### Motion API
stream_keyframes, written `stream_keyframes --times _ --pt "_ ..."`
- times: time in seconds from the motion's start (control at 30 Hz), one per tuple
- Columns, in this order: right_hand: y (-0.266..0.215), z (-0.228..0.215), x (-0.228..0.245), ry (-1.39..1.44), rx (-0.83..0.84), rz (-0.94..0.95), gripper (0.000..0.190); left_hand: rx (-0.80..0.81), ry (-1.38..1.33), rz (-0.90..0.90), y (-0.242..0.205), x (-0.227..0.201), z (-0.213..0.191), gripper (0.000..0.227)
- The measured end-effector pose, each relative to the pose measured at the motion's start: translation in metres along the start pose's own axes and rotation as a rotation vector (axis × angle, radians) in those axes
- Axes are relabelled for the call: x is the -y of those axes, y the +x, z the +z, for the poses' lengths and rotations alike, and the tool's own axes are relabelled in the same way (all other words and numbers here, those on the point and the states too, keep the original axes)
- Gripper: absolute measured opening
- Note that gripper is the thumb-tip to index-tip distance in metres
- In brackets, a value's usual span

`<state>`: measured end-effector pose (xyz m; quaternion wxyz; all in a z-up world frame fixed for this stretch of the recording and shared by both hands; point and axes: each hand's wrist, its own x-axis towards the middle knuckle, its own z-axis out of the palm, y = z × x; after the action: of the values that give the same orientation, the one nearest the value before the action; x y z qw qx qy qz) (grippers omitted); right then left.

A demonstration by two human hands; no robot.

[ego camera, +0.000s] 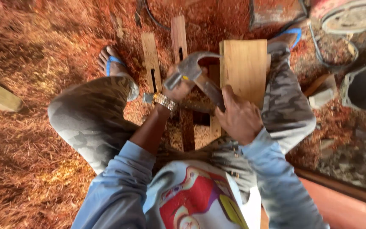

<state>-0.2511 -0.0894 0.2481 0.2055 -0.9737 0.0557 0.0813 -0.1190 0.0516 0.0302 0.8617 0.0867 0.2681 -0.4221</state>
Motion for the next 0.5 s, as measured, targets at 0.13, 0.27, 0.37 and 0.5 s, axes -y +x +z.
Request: stream_keyframes --times 0.13,0.27,0.37,0.5 --pt "-0.020 -0.020 0.024 -0.025 -0.071 -0.050 0.039 0.158 0.298 0.143 0.007 0.023 -0.055 0.055" --pt "-0.017 0.018 -0.005 0.135 -0.470 -0.321 0.059 0.390 0.632 0.328 0.062 0.015 -0.107 0.042" --pt "-0.009 0.014 -0.013 0.013 0.029 0.001 0.038 0.084 0.171 -0.083 -0.024 0.003 0.018 0.059" --pt "-0.029 -0.004 0.002 0.013 -0.041 -0.046 0.032 0.157 0.343 0.003 -0.007 0.009 0.001 0.047"
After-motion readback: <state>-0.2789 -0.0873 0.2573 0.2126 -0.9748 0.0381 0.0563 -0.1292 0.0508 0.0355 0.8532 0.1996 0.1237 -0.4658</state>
